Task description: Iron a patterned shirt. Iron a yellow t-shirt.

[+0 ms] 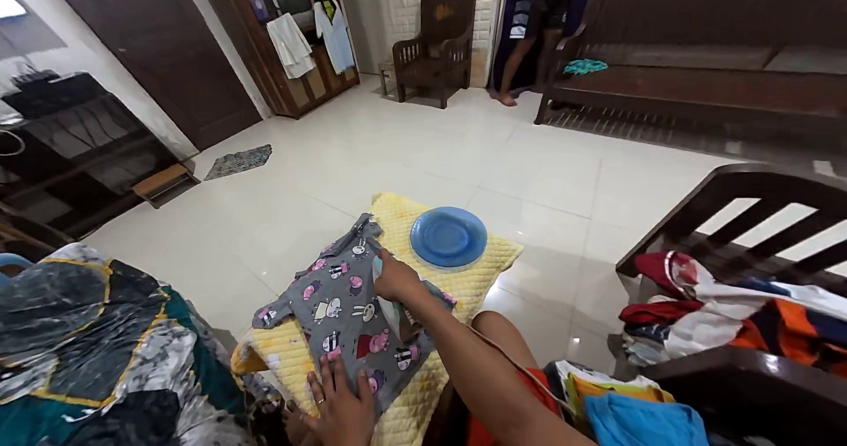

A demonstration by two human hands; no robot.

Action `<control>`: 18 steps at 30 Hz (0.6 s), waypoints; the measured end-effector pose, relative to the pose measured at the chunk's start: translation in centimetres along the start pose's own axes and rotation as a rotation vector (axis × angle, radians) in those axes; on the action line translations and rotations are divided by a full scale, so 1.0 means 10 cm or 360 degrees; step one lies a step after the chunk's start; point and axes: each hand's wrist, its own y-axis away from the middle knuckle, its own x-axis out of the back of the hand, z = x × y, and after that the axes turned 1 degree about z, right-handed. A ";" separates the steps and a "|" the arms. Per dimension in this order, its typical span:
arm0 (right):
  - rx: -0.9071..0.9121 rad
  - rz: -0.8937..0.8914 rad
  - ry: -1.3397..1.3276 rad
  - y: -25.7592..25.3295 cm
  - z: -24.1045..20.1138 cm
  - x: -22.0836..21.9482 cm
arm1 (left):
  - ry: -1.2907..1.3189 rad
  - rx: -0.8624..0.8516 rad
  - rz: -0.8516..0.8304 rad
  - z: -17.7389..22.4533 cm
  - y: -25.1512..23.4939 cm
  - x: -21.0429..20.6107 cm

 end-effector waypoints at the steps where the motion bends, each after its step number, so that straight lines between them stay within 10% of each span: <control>1: -0.0025 0.0001 0.0001 0.09 0.00 -0.01 | 0.0001 0.0004 0.0004 0.00 0.00 -0.01; 18: -0.0076 -0.0029 0.0056 0.18 -0.03 -0.03 | -0.0017 0.0009 0.0004 0.02 -0.02 -0.02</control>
